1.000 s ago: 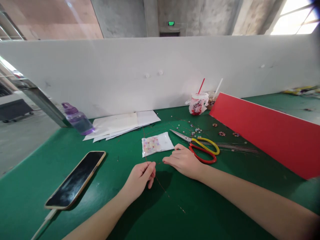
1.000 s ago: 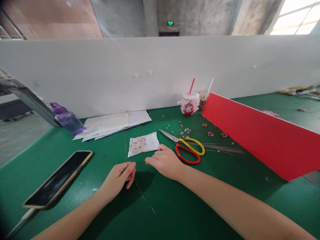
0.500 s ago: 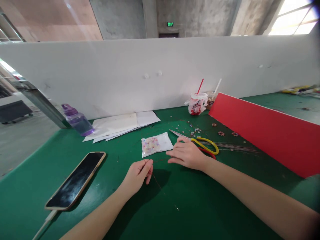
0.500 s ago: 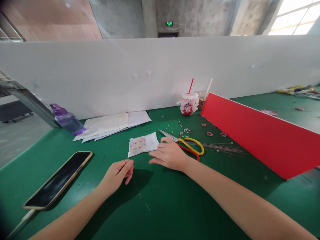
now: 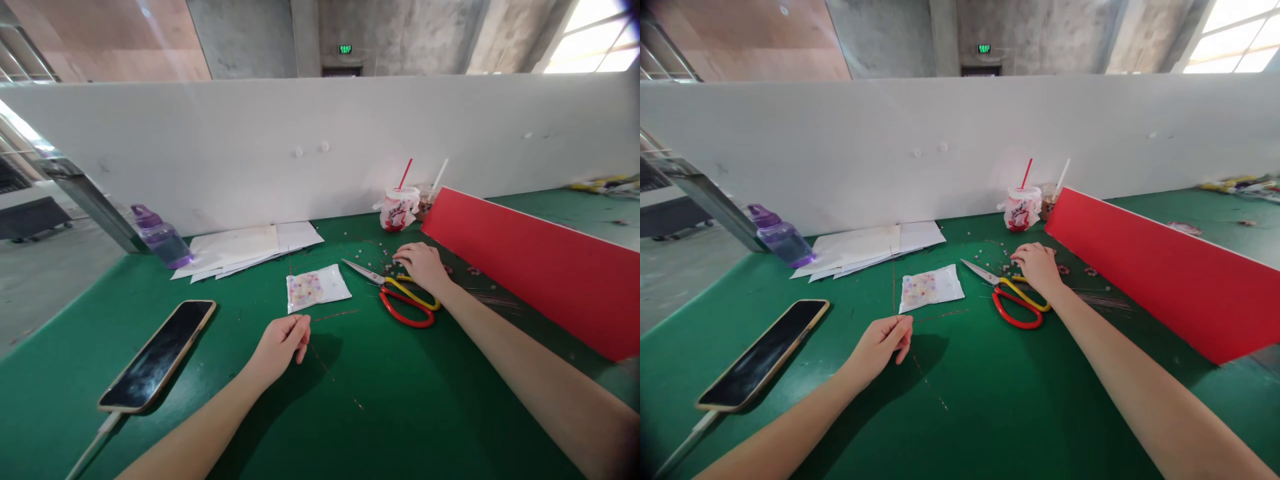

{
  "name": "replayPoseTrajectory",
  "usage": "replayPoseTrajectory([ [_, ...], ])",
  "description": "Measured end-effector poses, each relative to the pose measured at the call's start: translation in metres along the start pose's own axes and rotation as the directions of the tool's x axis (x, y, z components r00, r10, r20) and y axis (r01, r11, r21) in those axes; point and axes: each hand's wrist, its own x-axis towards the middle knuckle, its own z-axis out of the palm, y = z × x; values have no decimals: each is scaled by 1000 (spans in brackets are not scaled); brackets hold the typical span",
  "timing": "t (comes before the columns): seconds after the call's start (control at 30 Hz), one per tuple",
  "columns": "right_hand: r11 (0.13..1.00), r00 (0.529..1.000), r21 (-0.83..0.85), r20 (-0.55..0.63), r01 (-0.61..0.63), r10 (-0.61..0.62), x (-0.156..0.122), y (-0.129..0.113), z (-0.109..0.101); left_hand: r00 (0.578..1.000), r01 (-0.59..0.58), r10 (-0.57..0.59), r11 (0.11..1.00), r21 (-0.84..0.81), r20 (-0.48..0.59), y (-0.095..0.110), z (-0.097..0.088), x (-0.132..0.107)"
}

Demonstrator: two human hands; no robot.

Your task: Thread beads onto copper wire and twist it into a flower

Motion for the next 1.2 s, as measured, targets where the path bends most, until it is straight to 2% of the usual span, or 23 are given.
replayPoseTrajectory([
  [0.4,997,996,-59,78,-48,52,1,16,7,1000,4,-4,1000,28,-4,1,1,-1],
  [0.73,1000,997,-2,76,15,-15,1,6,6,1000,9,-9,1000,24,-8,2,1,-1],
  [0.9,995,1000,98,-4,4,-4,6,-10,-10,1000,17,-18,1000,-24,-22,0,0,0],
  [0.97,921,995,388,-70,-34,66,8,-26,-20,999,24,-26,998,-60,-40,-1,-1,1],
  [1.0,851,994,521,-38,-66,100,8,-37,-24,998,26,-30,997,-79,-52,-1,-1,1],
  [1.07,642,987,753,65,-145,146,6,-60,-31,996,24,-33,994,-110,-80,-1,-2,2],
  [1.13,436,975,876,148,-207,165,2,-84,-34,994,20,-34,991,-133,-101,0,-2,2],
  [1.2,269,964,929,222,-254,144,-5,-105,-34,993,18,-34,989,-146,-110,0,-3,2],
])
